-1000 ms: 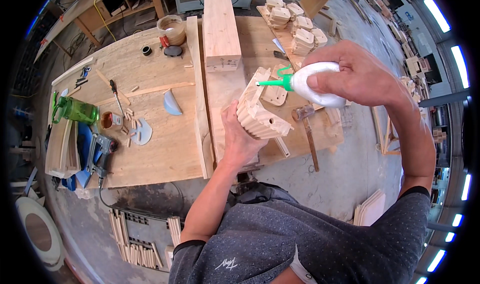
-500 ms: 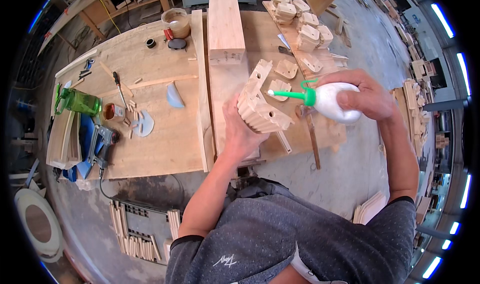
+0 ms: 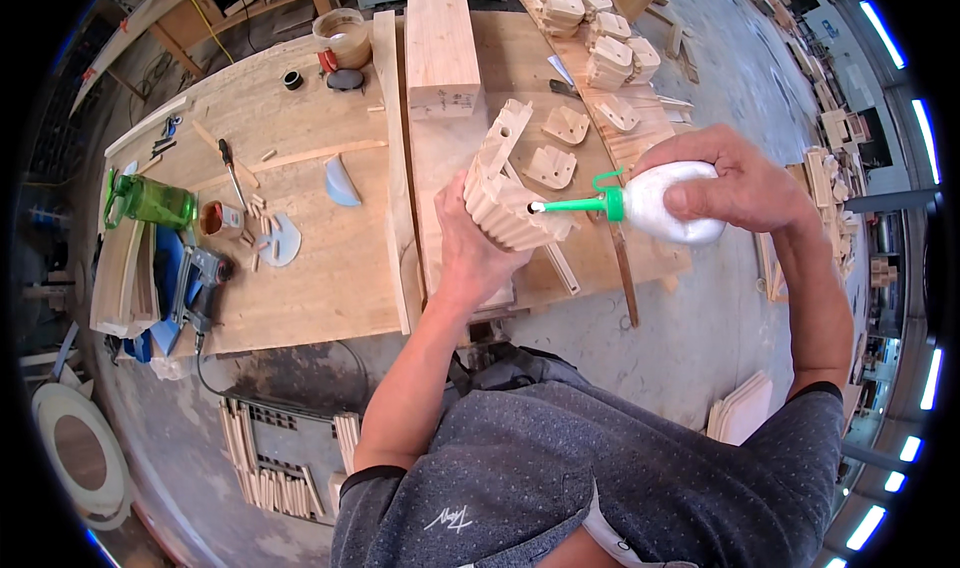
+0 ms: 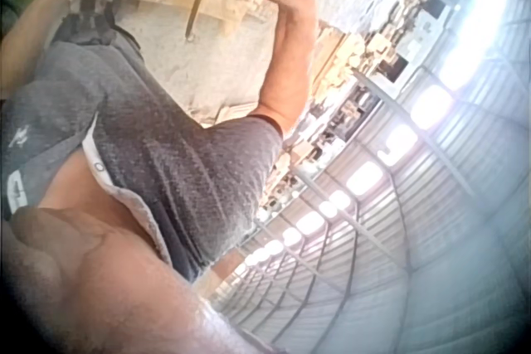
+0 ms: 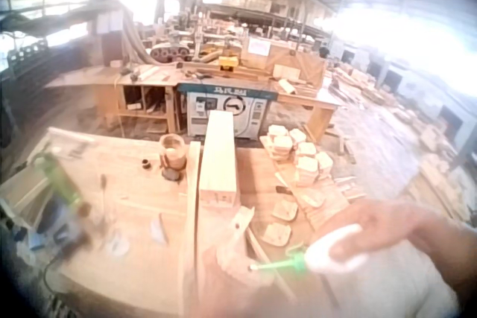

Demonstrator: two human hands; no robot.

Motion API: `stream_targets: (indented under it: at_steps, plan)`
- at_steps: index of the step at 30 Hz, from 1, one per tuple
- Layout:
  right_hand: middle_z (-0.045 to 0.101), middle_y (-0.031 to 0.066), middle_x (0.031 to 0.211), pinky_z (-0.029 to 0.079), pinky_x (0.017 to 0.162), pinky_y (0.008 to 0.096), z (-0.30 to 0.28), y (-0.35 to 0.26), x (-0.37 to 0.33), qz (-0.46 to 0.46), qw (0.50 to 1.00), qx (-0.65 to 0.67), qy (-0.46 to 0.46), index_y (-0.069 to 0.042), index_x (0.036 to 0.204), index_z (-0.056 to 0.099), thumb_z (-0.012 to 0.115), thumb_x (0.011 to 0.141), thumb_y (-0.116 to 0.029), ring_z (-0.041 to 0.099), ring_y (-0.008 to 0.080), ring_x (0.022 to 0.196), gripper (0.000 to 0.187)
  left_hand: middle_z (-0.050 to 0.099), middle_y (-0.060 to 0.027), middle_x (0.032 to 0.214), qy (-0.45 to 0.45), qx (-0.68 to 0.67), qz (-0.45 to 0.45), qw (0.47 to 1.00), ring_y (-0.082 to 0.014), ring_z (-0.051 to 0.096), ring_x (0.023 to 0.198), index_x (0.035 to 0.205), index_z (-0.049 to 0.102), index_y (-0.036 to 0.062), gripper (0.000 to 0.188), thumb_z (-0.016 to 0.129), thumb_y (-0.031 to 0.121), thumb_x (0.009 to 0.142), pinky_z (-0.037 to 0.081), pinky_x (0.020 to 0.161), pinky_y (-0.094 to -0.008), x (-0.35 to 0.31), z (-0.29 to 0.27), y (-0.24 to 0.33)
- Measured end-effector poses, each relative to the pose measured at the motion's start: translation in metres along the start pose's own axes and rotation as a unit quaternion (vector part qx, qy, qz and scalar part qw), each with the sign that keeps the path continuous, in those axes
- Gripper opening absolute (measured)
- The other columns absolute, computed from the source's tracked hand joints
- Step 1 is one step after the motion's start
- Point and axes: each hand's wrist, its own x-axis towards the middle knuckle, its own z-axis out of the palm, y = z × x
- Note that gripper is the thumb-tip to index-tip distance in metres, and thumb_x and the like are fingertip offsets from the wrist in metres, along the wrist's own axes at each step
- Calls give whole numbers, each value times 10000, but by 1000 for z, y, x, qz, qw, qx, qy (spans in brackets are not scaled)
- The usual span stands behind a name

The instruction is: The person assembles a wooden furniture component by applying glue to pre-cut pieces and joining them with a rubber mallet. They use a pneumatic nail gun to secure the joints and a brush to apply adhesive to a long wooden strip before attaching it to the main structure.

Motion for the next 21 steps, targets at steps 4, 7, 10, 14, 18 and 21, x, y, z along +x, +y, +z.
stream_targets:
  at_steps: [4, 7, 10, 14, 18, 21]
  plan:
    - [798, 102, 1105, 583, 885, 332, 0, -16, 0, 20, 999, -35, 5, -5, 1241, 793, 854, 899, -332, 731, 179, 1010, 478, 507, -216, 1382, -15, -20, -17, 1000, -375, 546, 1290, 1516, 294, -9, 1091, 979, 209, 695, 465, 1117, -499, 1, 0, 0]
    - [799, 112, 1081, 586, 862, 329, 1, -34, 1, 28, 997, -74, 7, 1, 1223, 795, 863, 883, -344, 737, 183, 987, 489, 466, -222, 1406, 1, -8, -4, 1000, -373, 512, 1331, 1530, 252, -4, 1131, 983, 217, 696, 444, 1141, -498, -1, 2, 0]
    - [802, 112, 1056, 590, 836, 327, 4, -56, 3, 42, 988, -150, 3, 7, 1205, 796, 850, 880, -304, 742, 178, 949, 453, 413, -238, 1448, -6, 11, -7, 1000, -384, 474, 1369, 1546, 203, 3, 1177, 988, 224, 697, 419, 1166, -502, -5, 2, 0]
    - [805, 127, 999, 589, 783, 342, 13, -86, 6, 71, 967, -246, 1, 17, 1175, 800, 820, 870, -256, 745, 195, 871, 410, 390, -242, 1464, -11, 6, -5, 1000, -393, 460, 1382, 1552, 174, 6, 1209, 993, 226, 691, 407, 1179, -506, -5, 3, -2]
    - [795, 153, 944, 574, 746, 363, 21, -105, 10, 45, 936, -350, -4, 23, 1143, 802, 796, 861, -232, 743, 222, 830, 381, 399, -241, 1446, -11, 23, 5, 1000, -393, 467, 1375, 1541, 174, 8, 1215, 998, 219, 674, 410, 1180, -507, -3, 3, 0]
    - [791, 162, 934, 571, 747, 371, 22, -104, 8, 46, 927, -372, -9, 25, 1133, 800, 794, 862, -236, 744, 231, 829, 377, 412, -247, 1430, -23, 22, -25, 999, -391, 491, 1357, 1517, 175, 9, 1207, 1002, 206, 660, 426, 1170, -503, -4, 2, 3]
